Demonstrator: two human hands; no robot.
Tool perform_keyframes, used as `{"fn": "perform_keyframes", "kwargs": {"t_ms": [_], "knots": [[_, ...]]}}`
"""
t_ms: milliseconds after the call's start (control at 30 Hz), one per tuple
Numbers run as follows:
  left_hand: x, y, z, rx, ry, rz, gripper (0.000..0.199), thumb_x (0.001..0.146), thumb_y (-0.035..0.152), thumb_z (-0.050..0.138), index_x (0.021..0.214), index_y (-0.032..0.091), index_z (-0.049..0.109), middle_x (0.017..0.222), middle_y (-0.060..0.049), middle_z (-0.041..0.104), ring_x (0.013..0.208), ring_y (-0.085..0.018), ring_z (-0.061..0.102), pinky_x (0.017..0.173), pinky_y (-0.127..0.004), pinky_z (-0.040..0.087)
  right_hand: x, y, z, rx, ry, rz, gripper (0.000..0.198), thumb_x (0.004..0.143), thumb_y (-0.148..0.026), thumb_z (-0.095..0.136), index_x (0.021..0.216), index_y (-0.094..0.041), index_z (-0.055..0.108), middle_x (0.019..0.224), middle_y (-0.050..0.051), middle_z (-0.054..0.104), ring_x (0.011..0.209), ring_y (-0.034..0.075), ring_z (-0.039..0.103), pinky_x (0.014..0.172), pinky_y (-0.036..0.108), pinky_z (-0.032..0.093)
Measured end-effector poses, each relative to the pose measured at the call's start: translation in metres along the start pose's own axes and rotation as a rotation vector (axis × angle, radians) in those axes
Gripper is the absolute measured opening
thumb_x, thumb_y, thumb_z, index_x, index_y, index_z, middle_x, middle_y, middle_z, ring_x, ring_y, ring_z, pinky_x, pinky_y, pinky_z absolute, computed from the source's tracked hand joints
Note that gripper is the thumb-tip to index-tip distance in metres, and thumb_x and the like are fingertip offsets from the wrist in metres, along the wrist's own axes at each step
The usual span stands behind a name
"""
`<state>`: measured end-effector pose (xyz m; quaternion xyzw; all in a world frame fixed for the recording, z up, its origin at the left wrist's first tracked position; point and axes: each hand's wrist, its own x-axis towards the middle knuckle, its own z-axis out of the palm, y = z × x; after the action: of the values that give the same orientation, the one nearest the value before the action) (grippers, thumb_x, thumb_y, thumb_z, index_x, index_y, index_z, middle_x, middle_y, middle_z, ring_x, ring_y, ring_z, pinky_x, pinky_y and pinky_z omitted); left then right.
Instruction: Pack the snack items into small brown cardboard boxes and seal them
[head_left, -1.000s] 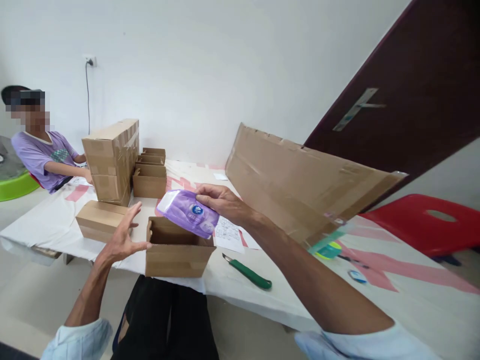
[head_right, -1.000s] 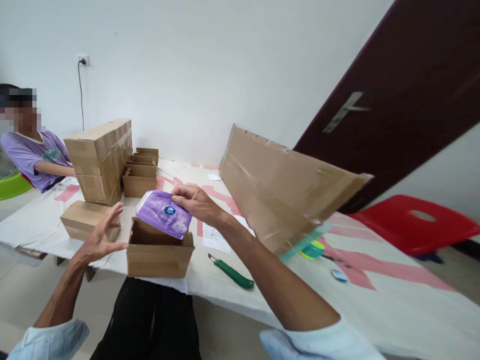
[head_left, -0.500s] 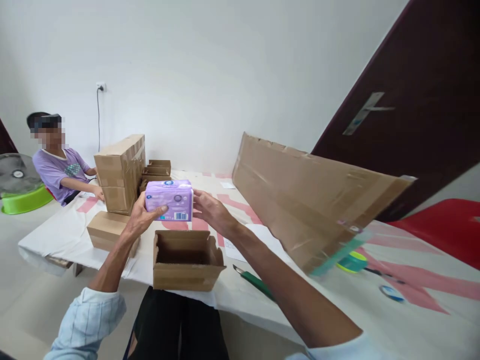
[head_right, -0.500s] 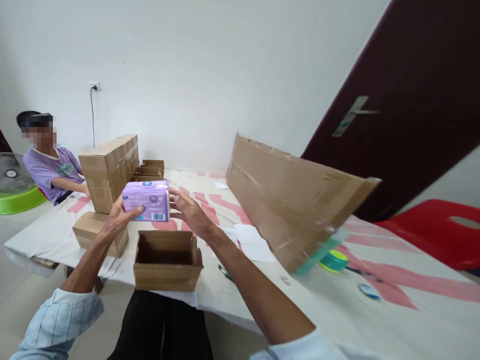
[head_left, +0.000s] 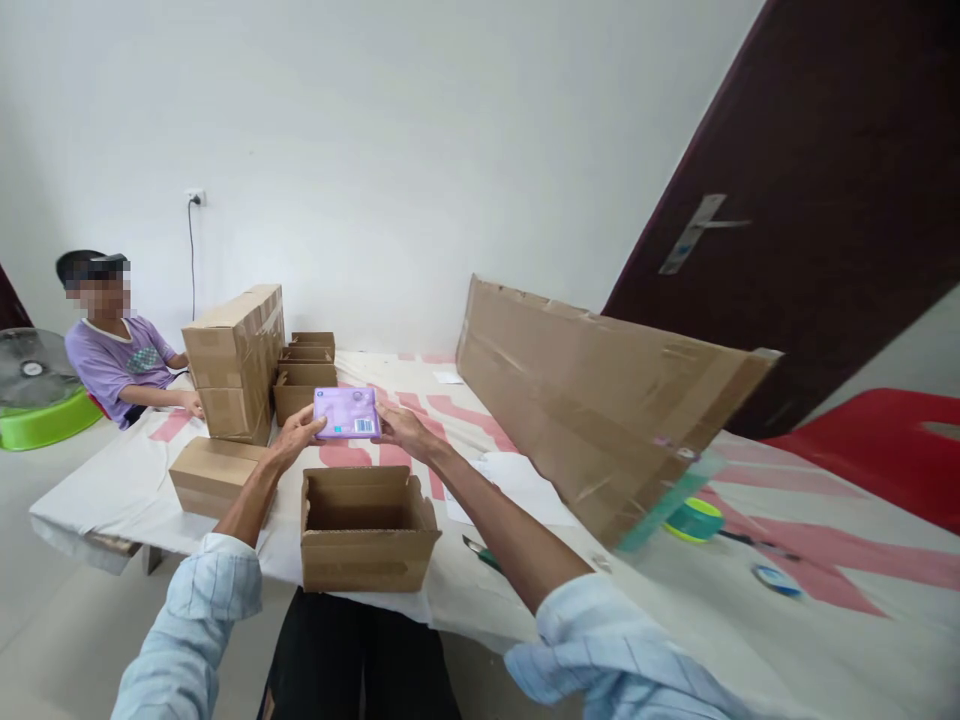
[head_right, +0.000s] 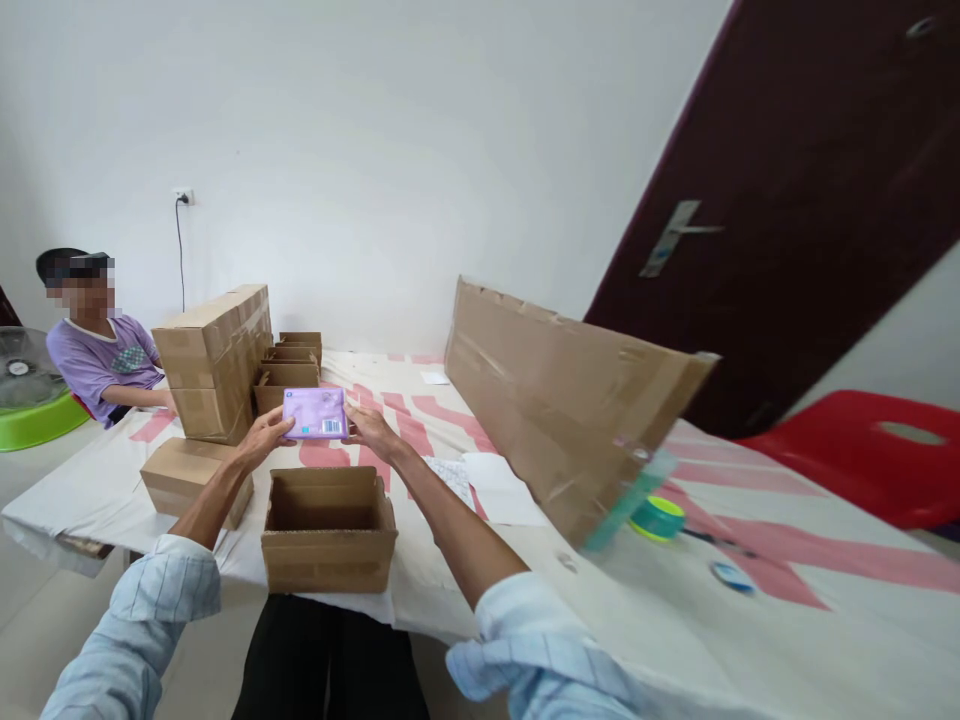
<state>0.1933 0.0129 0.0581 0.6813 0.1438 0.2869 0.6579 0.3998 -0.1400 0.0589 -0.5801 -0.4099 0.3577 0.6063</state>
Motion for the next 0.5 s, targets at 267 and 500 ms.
{"fn": "perform_keyframes", "kwargs": {"t_ms": [267,500], "knots": [[-0.002,-0.052,-0.006,-0.002,0.023,-0.165,0.065,0.067,0.059,0.094,0.109,0.013,0.077,0.087,-0.009,0.077,0.079,-0.021,0.07,0.071,-0.031,0.056,-0.005,0.039,0.003,-0.058,-0.045,0.141,0.049,0.103,-0.06,0.058,0.102,-0.014,0.075,0.089,0.011,0.08,0.083,0.02,0.077,0.085,0.036,0.065],[-0.001,-0.058,0.0,0.006,0.09,-0.133,0.069,0.072,0.064,0.089,0.116,0.013,0.075,0.08,-0.007,0.075,0.077,-0.021,0.069,0.07,-0.031,0.056,-0.007,0.044,0.007,-0.045,-0.005,0.097,0.044,0.105,-0.052,0.055,0.112,-0.014,0.076,0.095,0.012,0.08,0.085,0.022,0.077,0.084,0.038,0.066]]}}
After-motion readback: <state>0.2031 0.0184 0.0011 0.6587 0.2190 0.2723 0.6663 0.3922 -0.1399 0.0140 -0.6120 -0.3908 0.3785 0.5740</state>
